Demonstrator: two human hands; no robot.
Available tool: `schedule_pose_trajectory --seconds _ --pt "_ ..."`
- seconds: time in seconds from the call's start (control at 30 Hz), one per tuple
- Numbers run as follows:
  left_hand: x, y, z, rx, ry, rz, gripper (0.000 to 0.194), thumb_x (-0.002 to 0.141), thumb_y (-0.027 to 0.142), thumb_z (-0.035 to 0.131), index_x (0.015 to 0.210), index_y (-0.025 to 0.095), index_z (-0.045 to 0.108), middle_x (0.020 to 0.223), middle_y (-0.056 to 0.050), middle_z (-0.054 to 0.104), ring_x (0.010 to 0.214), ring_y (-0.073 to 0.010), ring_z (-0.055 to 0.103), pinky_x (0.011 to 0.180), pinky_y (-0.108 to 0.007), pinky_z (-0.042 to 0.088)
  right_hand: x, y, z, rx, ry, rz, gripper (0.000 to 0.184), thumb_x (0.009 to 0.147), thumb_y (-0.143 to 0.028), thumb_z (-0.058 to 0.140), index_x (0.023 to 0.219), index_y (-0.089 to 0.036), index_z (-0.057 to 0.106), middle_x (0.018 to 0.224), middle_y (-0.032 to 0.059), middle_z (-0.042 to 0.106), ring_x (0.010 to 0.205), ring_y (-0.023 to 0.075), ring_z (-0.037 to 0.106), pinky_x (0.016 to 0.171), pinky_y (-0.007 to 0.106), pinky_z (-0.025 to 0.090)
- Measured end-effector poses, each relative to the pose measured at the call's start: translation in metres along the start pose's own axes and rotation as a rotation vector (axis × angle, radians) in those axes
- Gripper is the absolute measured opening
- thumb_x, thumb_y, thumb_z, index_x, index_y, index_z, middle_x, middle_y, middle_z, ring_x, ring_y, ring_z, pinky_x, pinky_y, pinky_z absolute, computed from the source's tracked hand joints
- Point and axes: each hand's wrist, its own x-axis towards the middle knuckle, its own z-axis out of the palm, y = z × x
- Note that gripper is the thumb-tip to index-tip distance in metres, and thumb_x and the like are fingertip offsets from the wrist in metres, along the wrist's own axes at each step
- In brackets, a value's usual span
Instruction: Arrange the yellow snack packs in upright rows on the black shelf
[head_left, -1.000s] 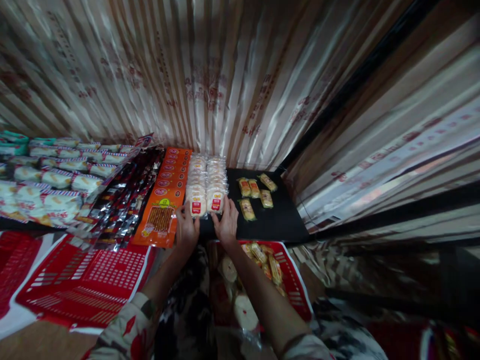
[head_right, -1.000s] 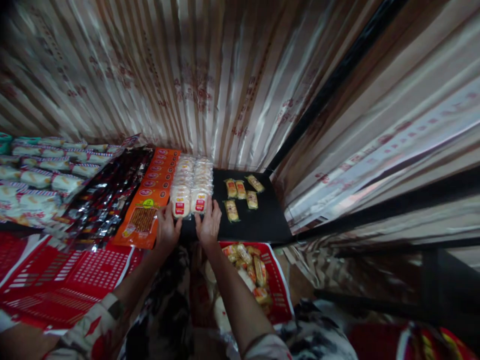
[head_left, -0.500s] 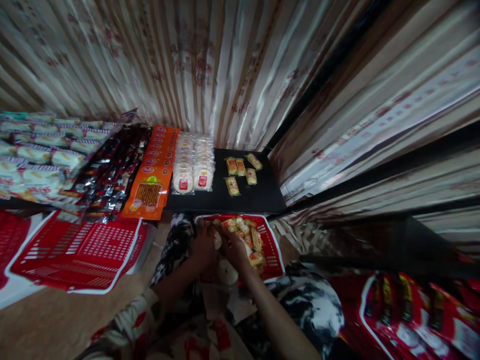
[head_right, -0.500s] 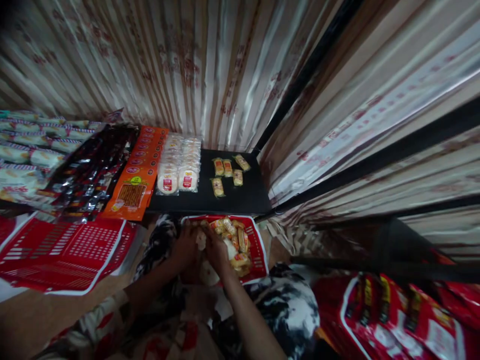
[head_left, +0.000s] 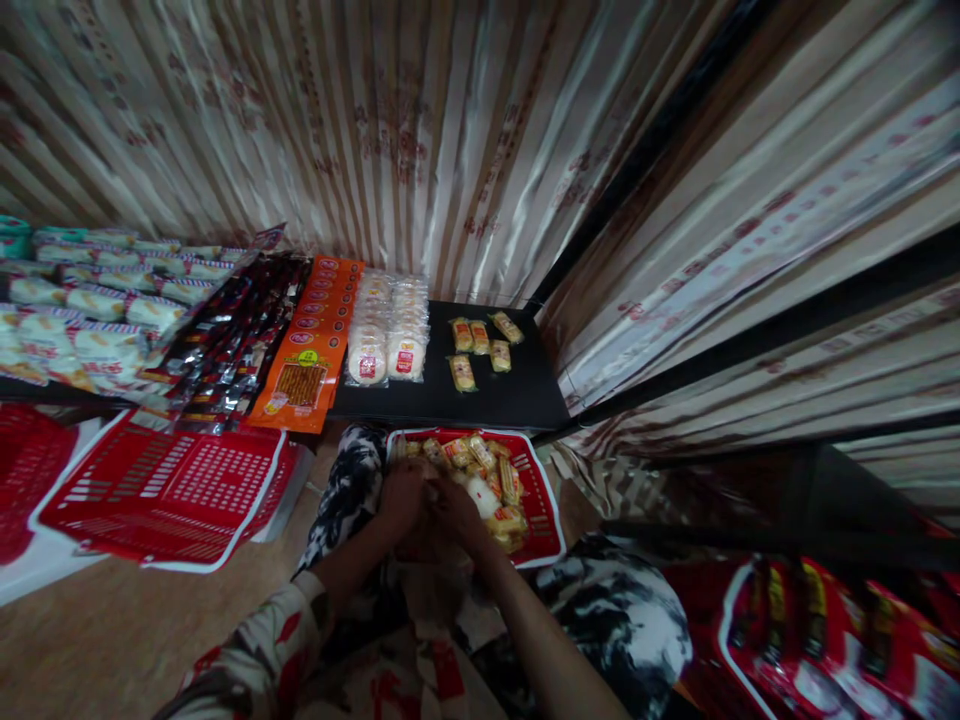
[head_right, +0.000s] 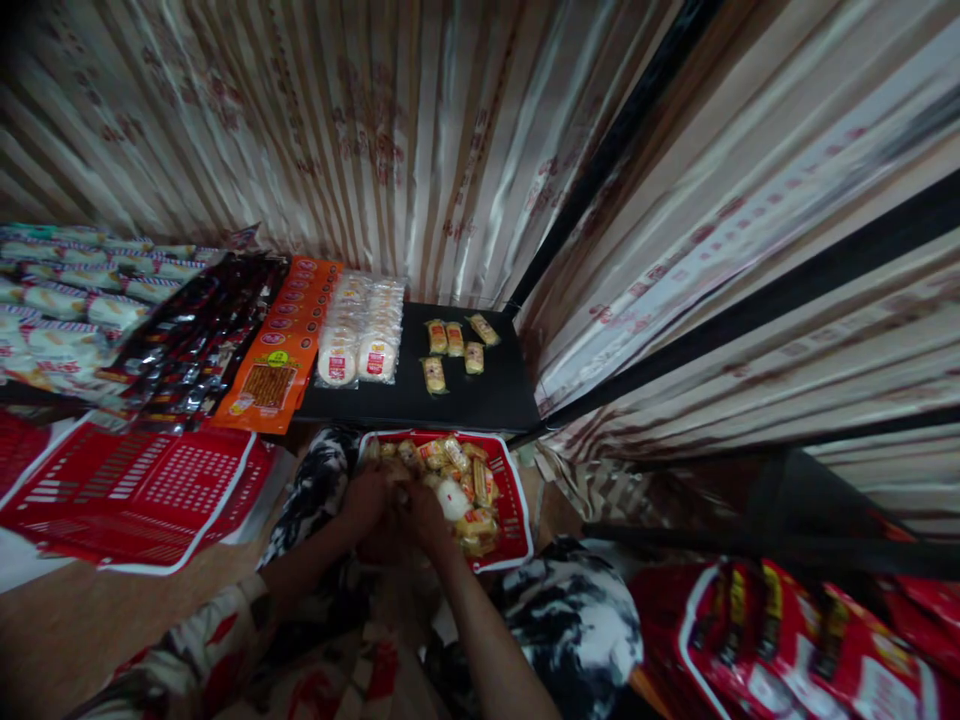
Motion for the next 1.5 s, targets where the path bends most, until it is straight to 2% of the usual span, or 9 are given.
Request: schedule_pose_trajectory --seconds 0.2,0.37,0.47,0.63,0.77,1.0,1.13,1.33,1.5 --pt "0.001 0.000 0.000 -0.100 -0.005 -0.042 0.031 0.083 0.011 0.040 0.105 0.013 0.062 0.113 -0.017 0.057 0.091 -0.0206 0.063 0.079 -0.031 0.049 0.000 -0.005 0.004 -0.083 0.018 -0.022 0.036 0.075 -0.014 0.054 0.109 -0.017 0.063 0.111 0.0121 0.064 0.102 0.0243 0.058 0.085 0.035 0.046" --pt "0.006 -0.005 0.004 -0.418 0.095 -0.068 0.027 0.079 0.007 0.043 0.091 0.011 0.067 0.104 -0.013 0.062 0.097 -0.0187 0.060 0.091 -0.032 0.044 0.003 -0.007 0.003 -0.061 0.086 -0.025 0.029 0.077 -0.020 0.055 0.105 -0.017 0.064 0.106 0.0121 0.065 0.099 0.0240 0.059 0.084 0.035 0.047" --pt "0.013 -0.006 0.001 -0.668 0.064 -0.145 0.025 0.072 0.003 0.047 0.084 0.012 0.067 0.090 -0.008 0.067 0.091 -0.0167 0.061 0.088 -0.031 0.047 0.002 -0.004 0.001 -0.019 0.164 -0.065 0.029 0.079 -0.022 0.053 0.106 -0.019 0.064 0.109 0.0106 0.064 0.102 0.0236 0.058 0.086 0.037 0.047" --pt "0.023 0.000 -0.019 -0.878 0.033 -0.193 0.023 0.072 0.006 0.048 0.084 0.011 0.067 0.080 -0.006 0.069 0.073 -0.0137 0.063 0.071 -0.026 0.051 0.005 -0.007 -0.013 0.101 0.280 -0.068 0.029 0.082 -0.026 0.048 0.105 -0.021 0.064 0.102 0.0087 0.068 0.096 0.0224 0.061 0.084 0.037 0.049" --pt "0.026 0.004 -0.046 -1.049 -0.016 -0.173 0.022 0.073 0.007 0.047 0.079 0.012 0.067 0.076 -0.004 0.069 0.066 -0.0117 0.062 0.066 -0.023 0.050 0.016 -0.020 -0.037 0.243 0.286 0.016 0.029 0.082 -0.032 0.049 0.104 -0.020 0.065 0.101 0.0084 0.070 0.091 0.0222 0.064 0.082 0.037 0.050" --pt "0.034 -0.015 -0.069 -0.893 -0.007 -0.025 0.018 0.072 0.015 0.054 0.086 0.016 0.066 0.083 -0.002 0.070 0.076 -0.0124 0.063 0.070 -0.022 0.049 0.036 -0.046 -0.066 0.500 0.240 0.025 0.028 0.080 -0.039 0.054 0.101 -0.025 0.066 0.094 0.0022 0.071 0.086 0.0203 0.065 0.078 0.034 0.052" --pt "0.037 -0.025 -0.069 -0.836 0.063 -0.015 0.017 0.071 0.016 0.054 0.084 0.016 0.064 0.081 -0.002 0.069 0.074 -0.0127 0.061 0.070 -0.024 0.049 0.049 -0.055 -0.066 0.609 0.231 0.054 0.030 0.075 -0.041 0.060 0.099 -0.023 0.065 0.088 0.0016 0.071 0.076 0.0185 0.065 0.069 0.030 0.053" --pt "0.033 -0.025 -0.077 -1.002 0.188 -0.052 0.014 0.072 0.017 0.054 0.083 0.014 0.062 0.079 -0.003 0.068 0.071 -0.0124 0.061 0.067 -0.023 0.049 0.059 -0.067 -0.064 0.890 0.238 0.135 0.048 0.069 -0.045 0.063 0.109 -0.020 0.056 0.086 0.0038 0.070 0.069 0.0173 0.065 0.063 0.030 0.054" --pt "0.034 -0.024 -0.084 -1.067 0.248 -0.120 0.016 0.072 0.016 0.054 0.086 0.016 0.062 0.077 -0.001 0.068 0.067 -0.0106 0.060 0.060 -0.019 0.048 0.058 -0.072 -0.057 0.927 0.206 0.081 0.036 0.069 -0.045 0.063 0.094 -0.020 0.057 0.082 0.0036 0.070 0.074 0.0177 0.065 0.069 0.030 0.053"
